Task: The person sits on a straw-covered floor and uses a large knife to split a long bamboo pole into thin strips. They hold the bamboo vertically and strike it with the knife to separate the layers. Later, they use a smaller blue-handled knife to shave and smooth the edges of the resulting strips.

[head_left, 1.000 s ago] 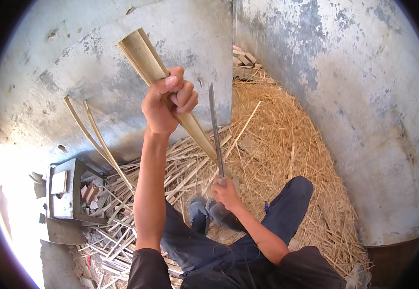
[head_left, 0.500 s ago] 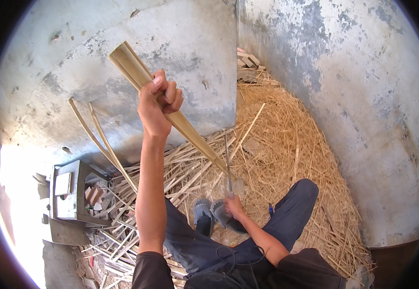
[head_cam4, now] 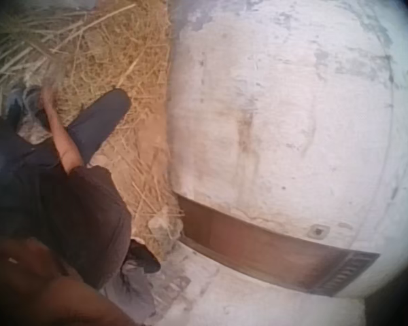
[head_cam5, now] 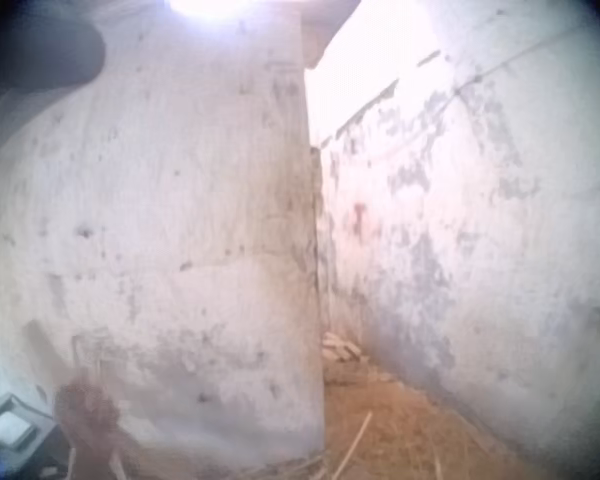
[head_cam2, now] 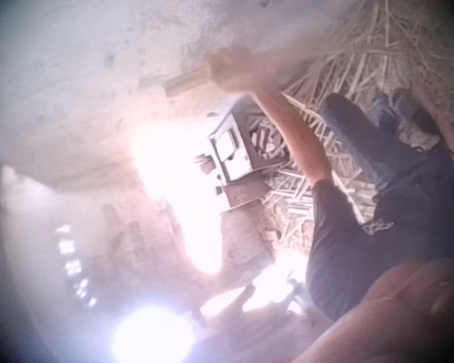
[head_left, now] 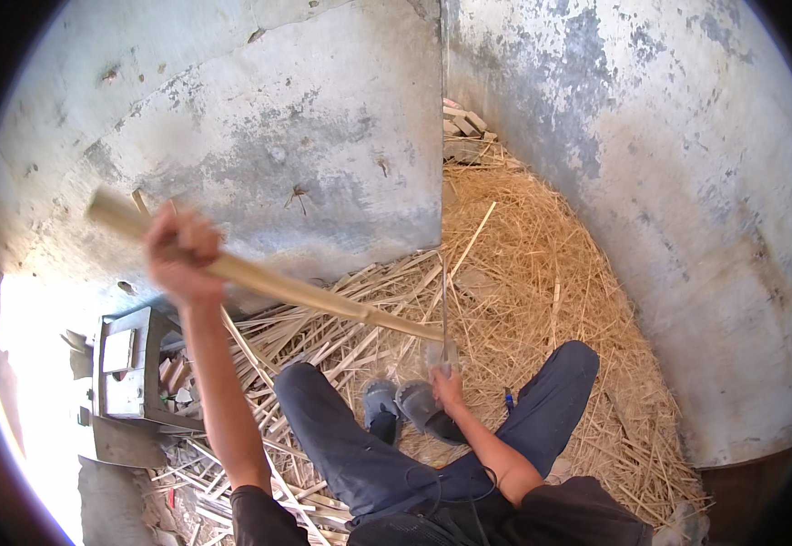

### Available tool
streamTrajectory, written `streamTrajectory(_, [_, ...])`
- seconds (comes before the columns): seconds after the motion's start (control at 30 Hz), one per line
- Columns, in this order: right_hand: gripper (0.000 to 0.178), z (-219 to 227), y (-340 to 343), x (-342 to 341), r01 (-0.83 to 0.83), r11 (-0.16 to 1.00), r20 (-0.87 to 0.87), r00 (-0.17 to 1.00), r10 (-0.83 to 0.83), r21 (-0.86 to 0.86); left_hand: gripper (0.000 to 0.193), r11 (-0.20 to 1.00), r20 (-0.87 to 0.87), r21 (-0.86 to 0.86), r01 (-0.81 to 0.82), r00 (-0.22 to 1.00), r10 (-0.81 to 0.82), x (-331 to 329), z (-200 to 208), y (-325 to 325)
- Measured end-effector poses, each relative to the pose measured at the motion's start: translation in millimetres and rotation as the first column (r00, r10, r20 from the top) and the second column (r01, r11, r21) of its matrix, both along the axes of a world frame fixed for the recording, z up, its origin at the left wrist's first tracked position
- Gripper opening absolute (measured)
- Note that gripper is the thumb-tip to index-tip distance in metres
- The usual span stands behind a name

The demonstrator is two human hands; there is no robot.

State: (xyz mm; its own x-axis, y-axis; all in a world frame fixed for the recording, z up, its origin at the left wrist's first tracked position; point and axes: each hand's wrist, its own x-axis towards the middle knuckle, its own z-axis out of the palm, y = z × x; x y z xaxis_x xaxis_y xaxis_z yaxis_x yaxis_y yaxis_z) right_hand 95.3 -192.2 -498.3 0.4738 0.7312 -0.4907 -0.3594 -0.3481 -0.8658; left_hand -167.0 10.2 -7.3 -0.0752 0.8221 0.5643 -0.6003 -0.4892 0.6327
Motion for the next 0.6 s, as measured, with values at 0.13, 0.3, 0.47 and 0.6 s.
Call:
streamTrajectory(0.13, [0.042, 80.1, 20.4, 23.3, 0.087, 0.971, -0.134, 0.989, -0.058, 0.222, 0.032, 0.97, 0.175, 0.184, -0.162, 0.976, 0.129, -142.3, 14.5, -19.3])
streamTrajectory(0.3, [0.057, 176.2, 44.2, 45.3, 0.195, 0.88, -0.267, 0.96, -0.082, 0.433, 0.036, 0.942, 0.425, 0.327, -0.074, 0.902, -0.077, -259.5, -34.6, -70.4])
streamTrajectory(0.47, [0.047, 274.9, 57.5, 50.8, 0.39, 0.707, -0.418, 0.897, -0.145, 0.59, 0.035, 0.925, 0.494, 0.381, 0.006, 0.844, -0.209, -271.4, -100.0, -100.4])
streamTrajectory(0.6, [0.035, 319.6, 60.3, 66.5, 0.483, 0.635, -0.468, 0.859, -0.209, 0.603, 0.034, 0.947, 0.644, 0.319, 0.018, 0.729, -0.231, -253.4, -133.9, -96.4])
